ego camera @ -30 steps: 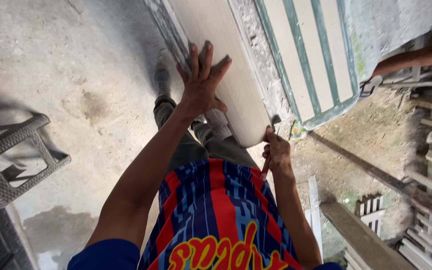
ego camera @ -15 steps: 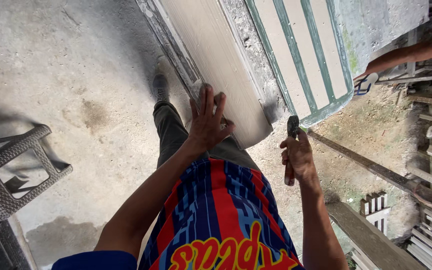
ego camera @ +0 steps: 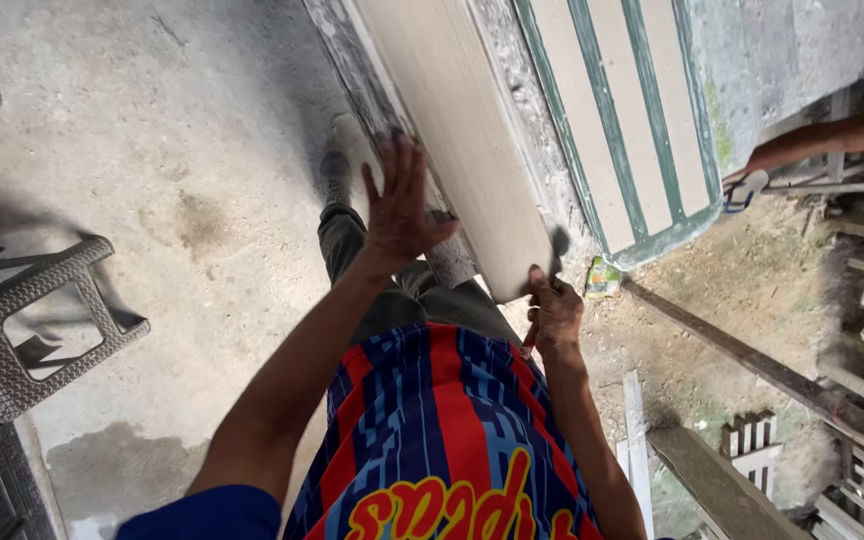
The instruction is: The person scrapes dried plaster-like residue from the edges of long mold boards laid on a work surface, using a small hand scraper while steadying the boards with the other hand. They then sit and work on the scraper blade itself before resuming scraping the mold edge.
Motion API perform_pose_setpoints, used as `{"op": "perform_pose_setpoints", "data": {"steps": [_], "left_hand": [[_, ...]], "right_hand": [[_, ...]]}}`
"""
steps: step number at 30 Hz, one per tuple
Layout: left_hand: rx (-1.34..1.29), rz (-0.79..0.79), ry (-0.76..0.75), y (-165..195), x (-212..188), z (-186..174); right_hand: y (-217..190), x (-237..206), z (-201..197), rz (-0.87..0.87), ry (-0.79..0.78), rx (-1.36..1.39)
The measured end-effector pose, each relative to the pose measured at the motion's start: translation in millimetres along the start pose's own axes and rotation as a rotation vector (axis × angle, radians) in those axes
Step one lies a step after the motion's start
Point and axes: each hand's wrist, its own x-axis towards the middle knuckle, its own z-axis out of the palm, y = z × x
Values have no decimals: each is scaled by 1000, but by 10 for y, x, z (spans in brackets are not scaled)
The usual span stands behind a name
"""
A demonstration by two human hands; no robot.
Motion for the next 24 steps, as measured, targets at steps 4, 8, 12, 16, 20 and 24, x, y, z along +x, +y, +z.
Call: {"op": "perform_pose_setpoints", "data": {"steps": [4, 8, 12, 16, 20, 24], "left_hand": [[-11, -11, -8, 124, 129, 32], [-34, 14, -71, 14, 139, -9], [-119, 130, -49, -169, 17, -86], [40, 163, -20, -274, -10, -127], [-119, 171, 61, -340, 124, -150], [-184, 146, -22, -351, 229, -210]], "right_hand": [[-149, 35, -125, 86, 55, -27], [-360, -95, -385, 90, -61, -240], [-504, -400, -307, -128, -210, -367], [-491, -679, 34, -185, -356, -665], [-466, -781, 162, -642, -434, -1320], [-605, -632, 327, -450, -482, -1620]]}}
